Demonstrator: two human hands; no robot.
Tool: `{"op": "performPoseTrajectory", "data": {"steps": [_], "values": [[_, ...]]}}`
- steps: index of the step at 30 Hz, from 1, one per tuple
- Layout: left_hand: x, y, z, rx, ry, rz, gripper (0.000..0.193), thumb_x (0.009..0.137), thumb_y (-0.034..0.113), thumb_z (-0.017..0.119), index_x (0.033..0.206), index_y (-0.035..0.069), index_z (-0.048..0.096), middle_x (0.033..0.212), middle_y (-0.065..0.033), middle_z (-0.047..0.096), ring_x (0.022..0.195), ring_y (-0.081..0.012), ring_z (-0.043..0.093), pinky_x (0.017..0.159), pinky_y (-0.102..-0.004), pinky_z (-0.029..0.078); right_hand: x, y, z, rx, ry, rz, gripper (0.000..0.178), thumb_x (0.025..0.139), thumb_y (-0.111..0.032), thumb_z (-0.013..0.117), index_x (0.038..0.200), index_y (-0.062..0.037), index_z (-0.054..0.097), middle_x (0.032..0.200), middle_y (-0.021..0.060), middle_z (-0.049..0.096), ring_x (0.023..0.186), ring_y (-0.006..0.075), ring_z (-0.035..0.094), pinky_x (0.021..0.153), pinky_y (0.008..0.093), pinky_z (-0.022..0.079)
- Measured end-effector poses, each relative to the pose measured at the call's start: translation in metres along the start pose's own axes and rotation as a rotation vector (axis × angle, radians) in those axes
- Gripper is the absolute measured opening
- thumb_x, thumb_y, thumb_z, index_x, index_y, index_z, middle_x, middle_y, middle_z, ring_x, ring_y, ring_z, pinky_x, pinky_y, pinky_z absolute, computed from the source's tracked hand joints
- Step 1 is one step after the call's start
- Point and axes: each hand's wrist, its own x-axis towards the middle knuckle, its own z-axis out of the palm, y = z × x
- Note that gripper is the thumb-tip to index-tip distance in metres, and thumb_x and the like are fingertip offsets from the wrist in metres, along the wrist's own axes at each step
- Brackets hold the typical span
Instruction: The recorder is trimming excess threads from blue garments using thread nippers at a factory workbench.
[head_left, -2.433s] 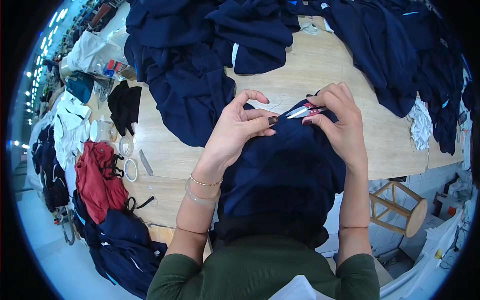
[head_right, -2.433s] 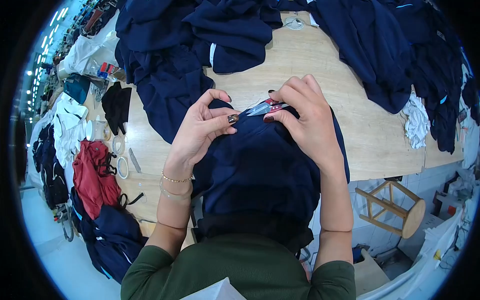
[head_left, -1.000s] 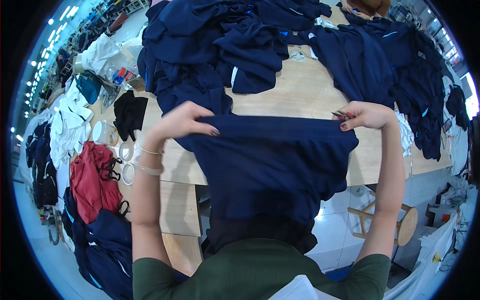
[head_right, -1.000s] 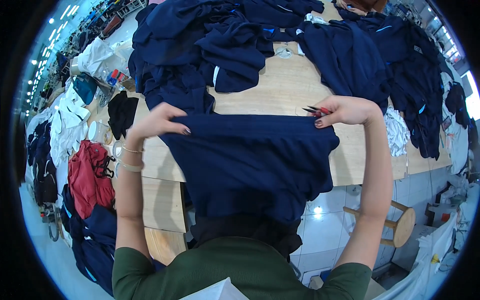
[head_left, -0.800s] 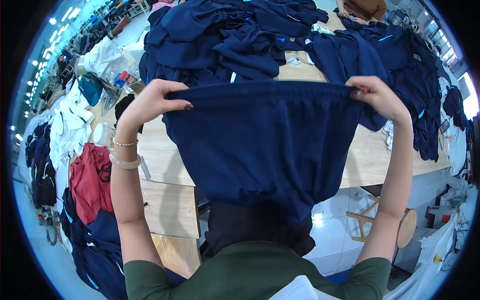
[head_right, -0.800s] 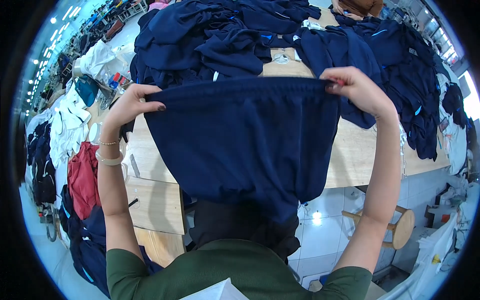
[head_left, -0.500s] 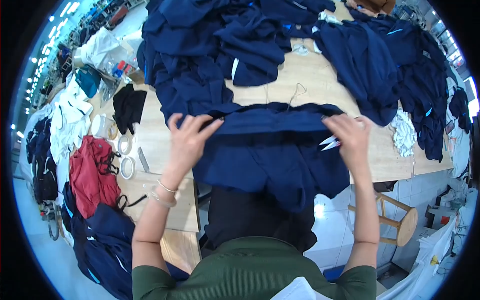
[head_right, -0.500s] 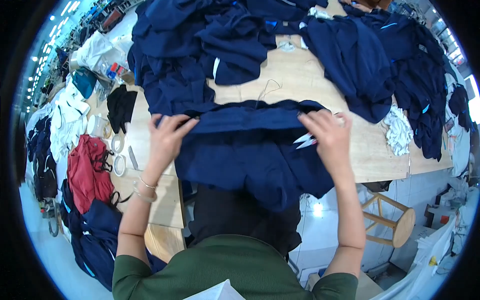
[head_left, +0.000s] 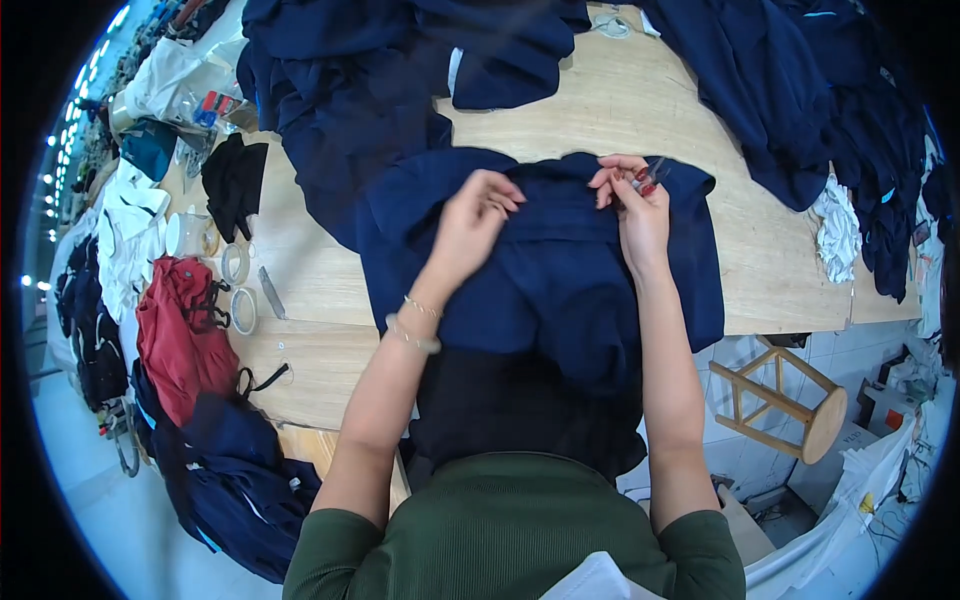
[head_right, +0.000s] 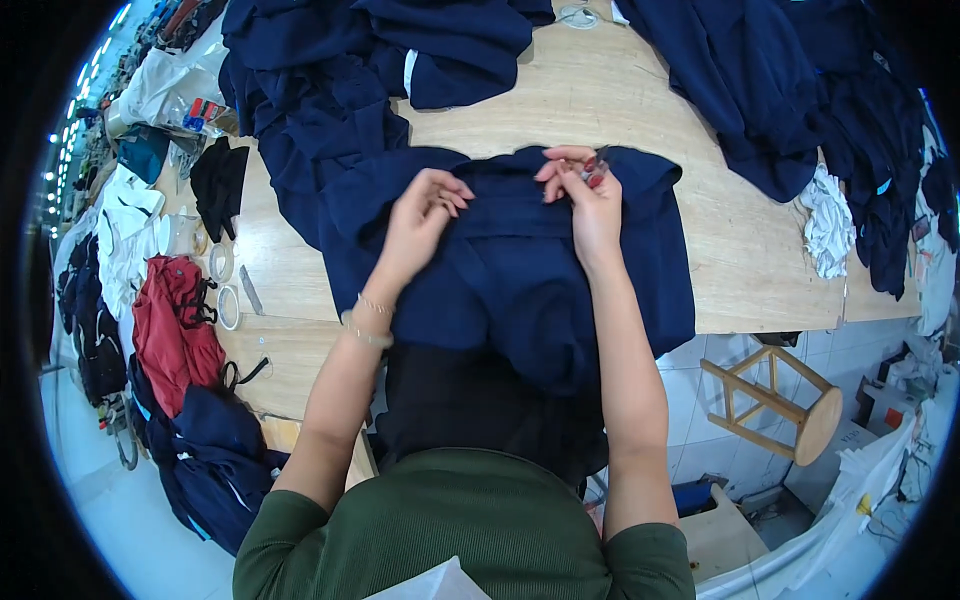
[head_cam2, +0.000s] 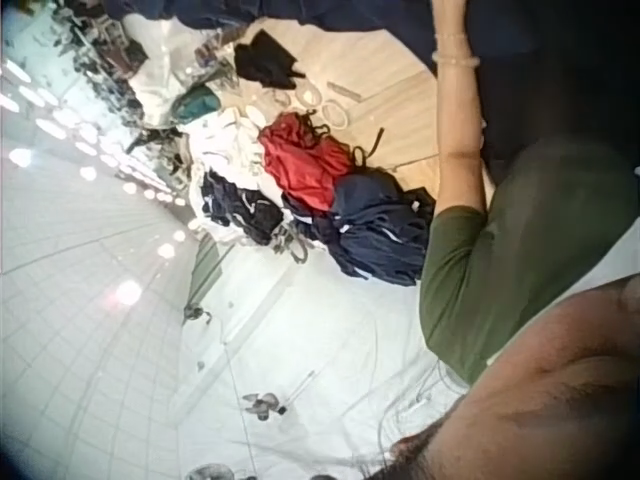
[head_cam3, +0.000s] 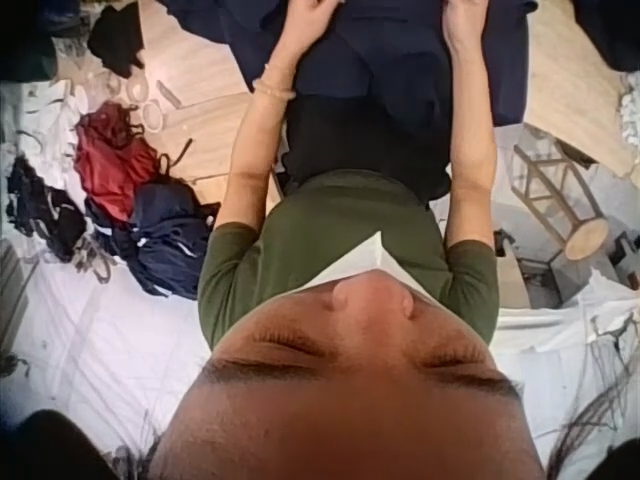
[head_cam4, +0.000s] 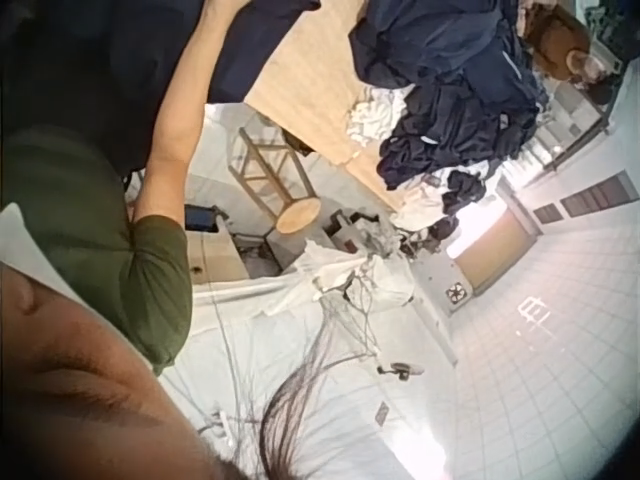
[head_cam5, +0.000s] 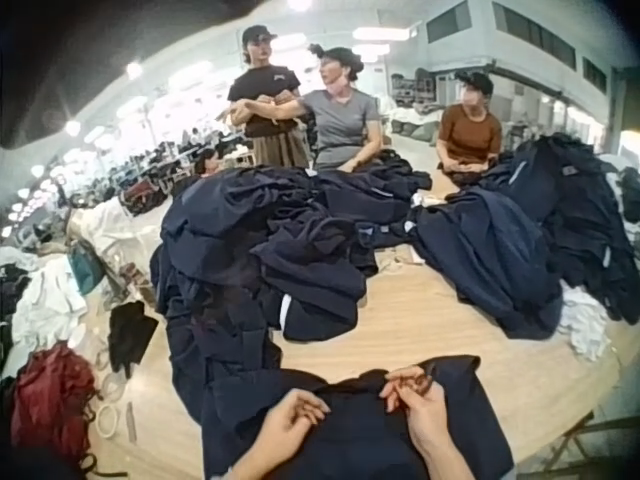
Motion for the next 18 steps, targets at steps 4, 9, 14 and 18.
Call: {"op": "performPoseTrajectory", "data": {"steps": [4,9,14,18], "values": [[0.003,0.013,-0.017,-0.181,-0.028,-0.043,0.023,0.085,-0.006,0.053,0.105,0.002,0.058,0.104,-0.0075,0.062,0.096,-0.0142,0.058,0.09,-0.0264,0.045,0.002,0.002,-0.016,0.129,0.02,0.01,0.015,0.1,-0.007,0.049,0.108,0.0018,0.059,0.086,0.0107,0.065,0.071,0.0107,0.057,0.068,0.0221,0.045],[0.001,0.027,0.02,0.755,-0.119,0.229,0.029,0.075,0.011,0.078,0.103,0.006,0.073,0.114,-0.006,0.054,0.1,-0.0174,0.054,0.088,-0.0293,0.044,0.001,0.006,-0.013,0.13,0.017,-0.008,0.015,0.1,-0.007,0.05,0.108,0.0018,0.059,0.086,0.0101,0.065,0.072,0.011,0.057,0.068,0.022,0.045],[0.005,0.006,0.022,0.105,0.185,0.127,0.009,0.084,-0.002,0.07,0.09,0.003,0.073,0.095,-0.0047,0.062,0.078,-0.0101,0.059,0.074,-0.0218,0.048,0.002,0.007,-0.01,0.141,0.004,-0.016,0.016,0.099,-0.007,0.05,0.108,0.0015,0.06,0.086,0.0096,0.064,0.073,0.0113,0.057,0.069,0.022,0.045],[0.003,0.016,0.005,-0.235,0.212,-0.113,0.007,0.096,0.005,0.061,0.098,0.0,0.066,0.089,-0.0029,0.067,0.079,-0.0072,0.06,0.075,-0.0207,0.05,0.002,0.007,-0.013,0.139,0.012,-0.005,0.016,0.1,-0.008,0.05,0.108,0.0014,0.06,0.086,0.0097,0.064,0.072,0.0113,0.057,0.069,0.0222,0.045]]}}
